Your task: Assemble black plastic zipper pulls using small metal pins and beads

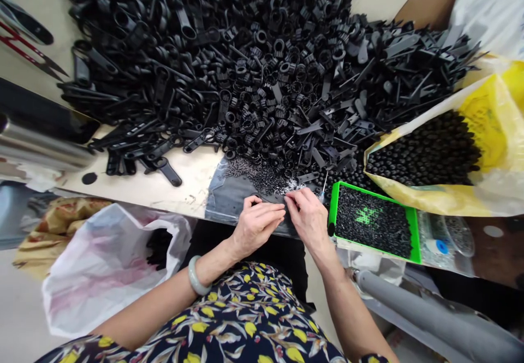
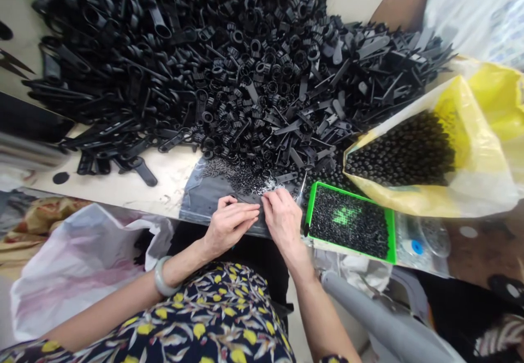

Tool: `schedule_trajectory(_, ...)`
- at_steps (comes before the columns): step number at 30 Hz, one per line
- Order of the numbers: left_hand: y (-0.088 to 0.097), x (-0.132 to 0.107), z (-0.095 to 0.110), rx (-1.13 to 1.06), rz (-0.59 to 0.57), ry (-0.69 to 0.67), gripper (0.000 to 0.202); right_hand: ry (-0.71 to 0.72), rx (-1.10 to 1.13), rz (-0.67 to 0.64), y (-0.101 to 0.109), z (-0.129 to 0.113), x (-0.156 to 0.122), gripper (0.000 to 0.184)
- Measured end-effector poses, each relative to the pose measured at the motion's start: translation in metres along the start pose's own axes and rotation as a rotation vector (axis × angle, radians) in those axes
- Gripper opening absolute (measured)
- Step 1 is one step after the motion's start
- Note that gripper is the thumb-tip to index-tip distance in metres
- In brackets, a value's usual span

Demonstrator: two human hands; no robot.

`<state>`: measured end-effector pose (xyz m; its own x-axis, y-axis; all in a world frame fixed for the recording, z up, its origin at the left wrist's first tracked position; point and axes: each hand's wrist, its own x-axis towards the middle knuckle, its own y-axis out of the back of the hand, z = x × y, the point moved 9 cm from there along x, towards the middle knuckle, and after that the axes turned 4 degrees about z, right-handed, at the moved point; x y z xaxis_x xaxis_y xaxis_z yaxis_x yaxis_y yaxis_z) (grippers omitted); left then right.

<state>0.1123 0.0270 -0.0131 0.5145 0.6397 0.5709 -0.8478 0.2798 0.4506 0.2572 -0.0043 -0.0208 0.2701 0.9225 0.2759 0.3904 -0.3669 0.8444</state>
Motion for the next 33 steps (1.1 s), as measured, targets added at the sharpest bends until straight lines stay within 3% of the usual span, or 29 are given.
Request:
schedule_trajectory(10,-0.003,0.005,-0.006,-0.015,-0.041,0.127,0.009,-0.027,-0.176,-0.116,-0.005,-0.003,0.017,0.019)
schedule_trajectory(16,-0.002,0.007,-0.003,-0.041,-0.04,0.084,0.019,-0.057,-0.166,-0.166,-0.008,0.002,0.018,0.013)
schedule_trajectory(27,0.002,0.005,-0.007,-0.085,-0.014,0.091,0.013,-0.088,0.232,-0.055,0.011,0.008,0.003,0.014)
schedule_trajectory(33,-0.002,0.006,-0.013,-0.066,-0.067,0.169,0.009,-0.306,0.508,-0.019,0.014,0.02,-0.014,0.017)
